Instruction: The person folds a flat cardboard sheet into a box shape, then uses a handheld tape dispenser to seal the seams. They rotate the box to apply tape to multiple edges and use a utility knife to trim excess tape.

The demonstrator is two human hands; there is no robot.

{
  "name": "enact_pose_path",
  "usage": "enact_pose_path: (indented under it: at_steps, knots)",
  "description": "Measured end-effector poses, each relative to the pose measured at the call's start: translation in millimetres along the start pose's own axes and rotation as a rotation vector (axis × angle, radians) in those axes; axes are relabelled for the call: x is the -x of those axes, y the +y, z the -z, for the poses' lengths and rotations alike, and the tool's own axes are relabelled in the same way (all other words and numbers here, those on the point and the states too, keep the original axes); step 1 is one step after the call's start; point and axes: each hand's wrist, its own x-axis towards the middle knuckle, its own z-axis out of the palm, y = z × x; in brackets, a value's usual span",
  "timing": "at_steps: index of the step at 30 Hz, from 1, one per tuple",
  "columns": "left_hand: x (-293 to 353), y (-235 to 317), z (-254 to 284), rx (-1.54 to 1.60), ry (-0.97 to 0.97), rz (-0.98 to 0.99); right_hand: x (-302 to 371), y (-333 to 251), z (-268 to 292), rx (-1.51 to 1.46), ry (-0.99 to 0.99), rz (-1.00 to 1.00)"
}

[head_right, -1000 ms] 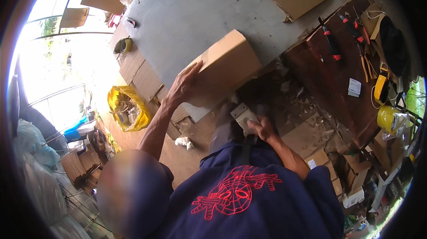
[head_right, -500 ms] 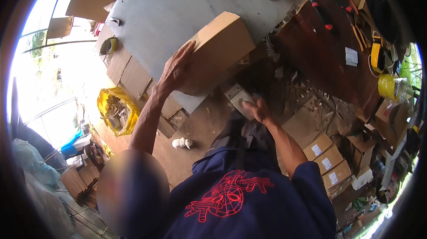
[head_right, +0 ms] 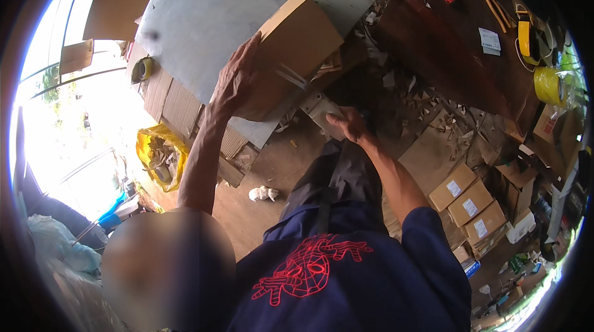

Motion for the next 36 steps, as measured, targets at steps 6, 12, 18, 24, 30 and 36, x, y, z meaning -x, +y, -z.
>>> enact_pose_path:
  at_steps: [6,12,18,24,30,36]
  knots:
    - [-20,13,-8,-0.026,0.029,0.280,-4,-1,-2,0.008,-0.038,-0.009]
    - [-37,12,5,-0.126,0.013,0.413,5,-28,-16,-0.139,-0.015,0.015]
    - [-69,-12,48,-0.011,-0.064,0.571,16,-93,-25,0.005,-0.009,0.142]
    - [-84,-55,62,0.024,-0.096,0.570,15,-152,-31,0.170,-0.025,0.043]
    - [-89,-74,65,0.032,-0.151,0.566,4,-162,-28,0.108,-0.049,0.050]
    - [-98,-77,75,0.126,-0.147,0.601,-12,-154,-32,0.060,-0.083,-0.078]
